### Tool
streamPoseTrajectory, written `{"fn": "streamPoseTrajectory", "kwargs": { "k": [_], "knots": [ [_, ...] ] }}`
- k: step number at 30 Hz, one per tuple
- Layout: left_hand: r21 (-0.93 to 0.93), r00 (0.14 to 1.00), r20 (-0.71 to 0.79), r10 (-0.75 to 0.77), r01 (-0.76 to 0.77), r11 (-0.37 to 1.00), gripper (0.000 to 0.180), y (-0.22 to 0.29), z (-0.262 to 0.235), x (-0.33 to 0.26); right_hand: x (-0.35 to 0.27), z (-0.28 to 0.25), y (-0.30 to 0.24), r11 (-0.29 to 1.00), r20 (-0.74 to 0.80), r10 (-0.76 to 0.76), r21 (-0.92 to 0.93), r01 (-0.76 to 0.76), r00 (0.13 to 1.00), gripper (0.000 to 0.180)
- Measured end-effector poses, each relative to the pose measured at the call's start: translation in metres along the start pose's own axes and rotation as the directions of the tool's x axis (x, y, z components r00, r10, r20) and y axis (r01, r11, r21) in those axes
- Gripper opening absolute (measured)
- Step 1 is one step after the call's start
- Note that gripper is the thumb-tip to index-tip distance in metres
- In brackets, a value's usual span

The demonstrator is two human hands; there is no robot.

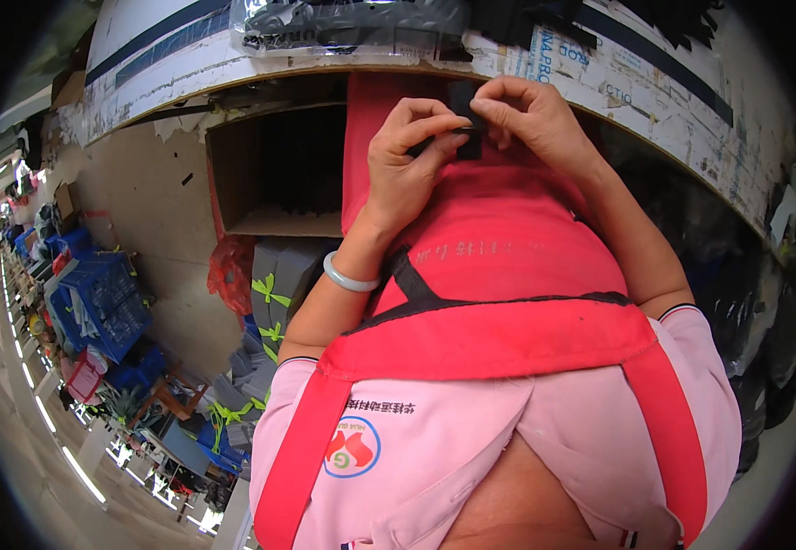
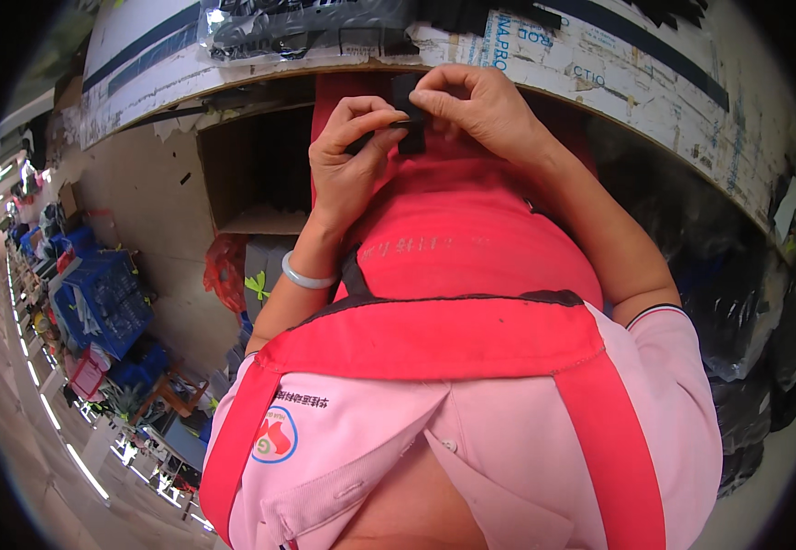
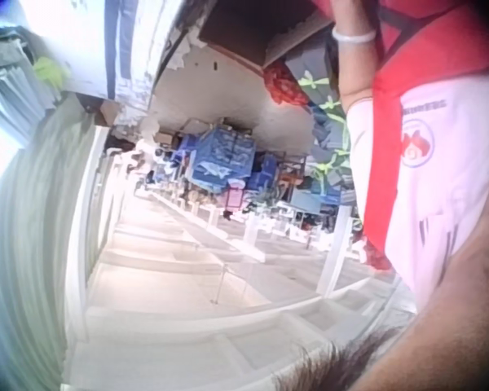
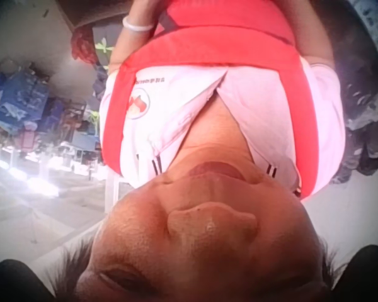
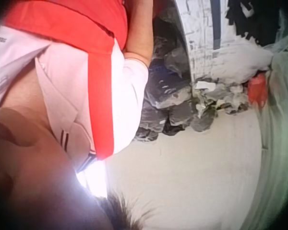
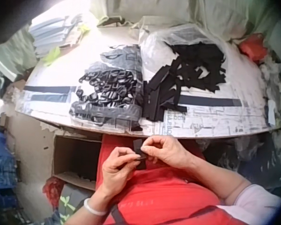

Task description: Assembling plastic buckles onto black adjustable straps.

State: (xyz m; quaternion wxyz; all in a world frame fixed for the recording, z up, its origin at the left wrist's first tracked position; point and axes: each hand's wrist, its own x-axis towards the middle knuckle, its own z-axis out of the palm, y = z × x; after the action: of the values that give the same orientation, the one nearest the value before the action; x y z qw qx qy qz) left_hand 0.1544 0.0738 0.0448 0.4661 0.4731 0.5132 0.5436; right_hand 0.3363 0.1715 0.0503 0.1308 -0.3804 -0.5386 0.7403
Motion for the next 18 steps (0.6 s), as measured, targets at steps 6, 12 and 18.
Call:
{"fn": "streamPoseTrajectory", "kwargs": {
  "k": [6, 12, 18],
  "knots": [
    [0.072, 0.997, 0.053, 0.061, -0.064, 0.995, 0.02, 0.01, -0.003, 0.002, 0.006, -0.001, -0.005, 0.989, -0.155, -0.149, -0.013, 0.149, 0.977, 0.014],
    [0.069, 0.99, 0.111, -0.085, 0.078, 0.995, 0.019, 0.03, -0.013, -0.007, 0.01, 0.01, 0.007, 0.967, -0.239, -0.2, 0.107, 0.23, 0.95, 0.011],
    [0.19, 0.893, -0.147, -0.425, 0.447, 0.874, 0.014, 0.042, -0.106, -0.029, 0.008, -0.01, -0.004, 0.675, -0.12, -0.578, -0.626, 0.391, 0.807, 0.019]
  ]
}}
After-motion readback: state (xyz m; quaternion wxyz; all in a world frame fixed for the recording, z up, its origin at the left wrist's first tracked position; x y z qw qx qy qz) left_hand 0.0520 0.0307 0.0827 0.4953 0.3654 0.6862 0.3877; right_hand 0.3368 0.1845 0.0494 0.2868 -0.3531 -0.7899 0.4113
